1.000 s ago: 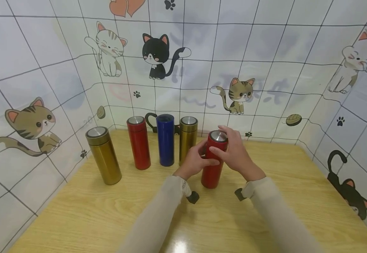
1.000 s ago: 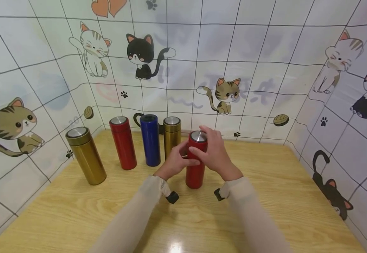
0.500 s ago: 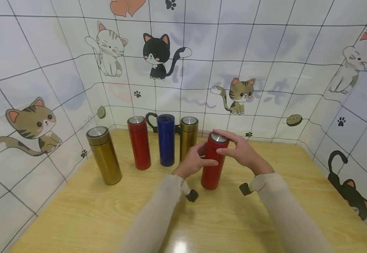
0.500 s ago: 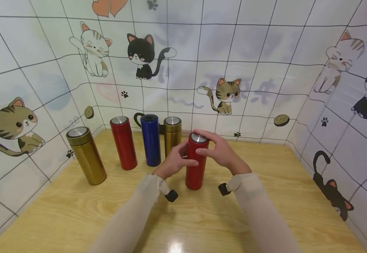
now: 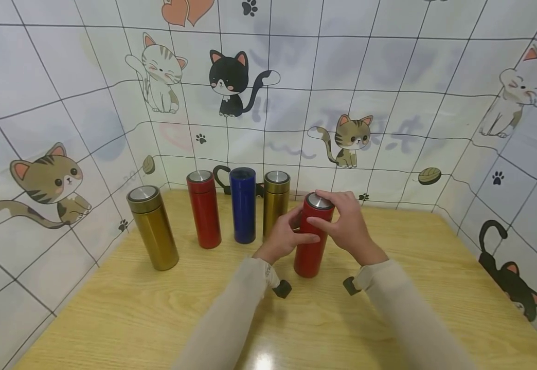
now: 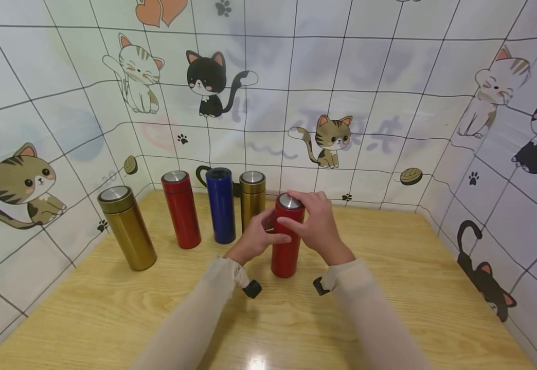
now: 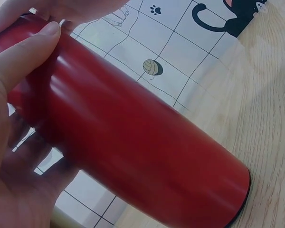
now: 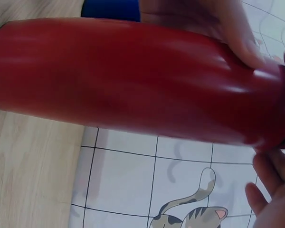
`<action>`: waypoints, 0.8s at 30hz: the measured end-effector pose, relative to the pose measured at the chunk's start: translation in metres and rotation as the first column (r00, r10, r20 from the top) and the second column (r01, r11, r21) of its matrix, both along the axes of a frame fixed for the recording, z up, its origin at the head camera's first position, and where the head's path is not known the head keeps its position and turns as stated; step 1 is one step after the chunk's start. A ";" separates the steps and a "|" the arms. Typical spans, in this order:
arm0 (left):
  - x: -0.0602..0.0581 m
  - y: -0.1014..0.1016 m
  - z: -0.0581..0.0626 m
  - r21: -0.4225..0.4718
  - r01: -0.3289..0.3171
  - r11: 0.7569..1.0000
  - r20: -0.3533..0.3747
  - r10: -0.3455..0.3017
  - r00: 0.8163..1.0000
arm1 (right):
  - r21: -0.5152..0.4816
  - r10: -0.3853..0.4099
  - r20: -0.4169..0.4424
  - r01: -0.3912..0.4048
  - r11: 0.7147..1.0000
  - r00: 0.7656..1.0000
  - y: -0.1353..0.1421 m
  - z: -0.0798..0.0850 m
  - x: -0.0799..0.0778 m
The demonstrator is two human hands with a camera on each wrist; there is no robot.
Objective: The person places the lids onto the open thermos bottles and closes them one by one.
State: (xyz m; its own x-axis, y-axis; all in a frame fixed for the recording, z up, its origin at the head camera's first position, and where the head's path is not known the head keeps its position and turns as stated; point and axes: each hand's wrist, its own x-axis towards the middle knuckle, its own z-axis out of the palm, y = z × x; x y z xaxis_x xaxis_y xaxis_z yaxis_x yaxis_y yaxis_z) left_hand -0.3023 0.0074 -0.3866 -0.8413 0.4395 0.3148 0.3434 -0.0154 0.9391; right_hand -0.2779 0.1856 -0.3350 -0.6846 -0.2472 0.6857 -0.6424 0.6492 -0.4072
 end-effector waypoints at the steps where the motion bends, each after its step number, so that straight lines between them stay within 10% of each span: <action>1: 0.000 0.000 0.000 -0.005 -0.005 1.000 0.000 0.005 1.000 | 0.004 -0.017 -0.024 0.017 1.000 1.000 -0.002 -0.001 0.000; 13: -0.001 0.000 -0.002 -0.011 -0.017 1.000 -0.030 0.016 0.999 | 0.006 -0.137 -0.262 0.144 0.990 0.955 -0.012 -0.011 -0.007; 24: -0.001 0.000 -0.003 -0.023 -0.012 1.000 -0.030 0.011 0.999 | 0.056 -0.238 -0.246 0.259 0.964 0.940 -0.017 -0.004 -0.001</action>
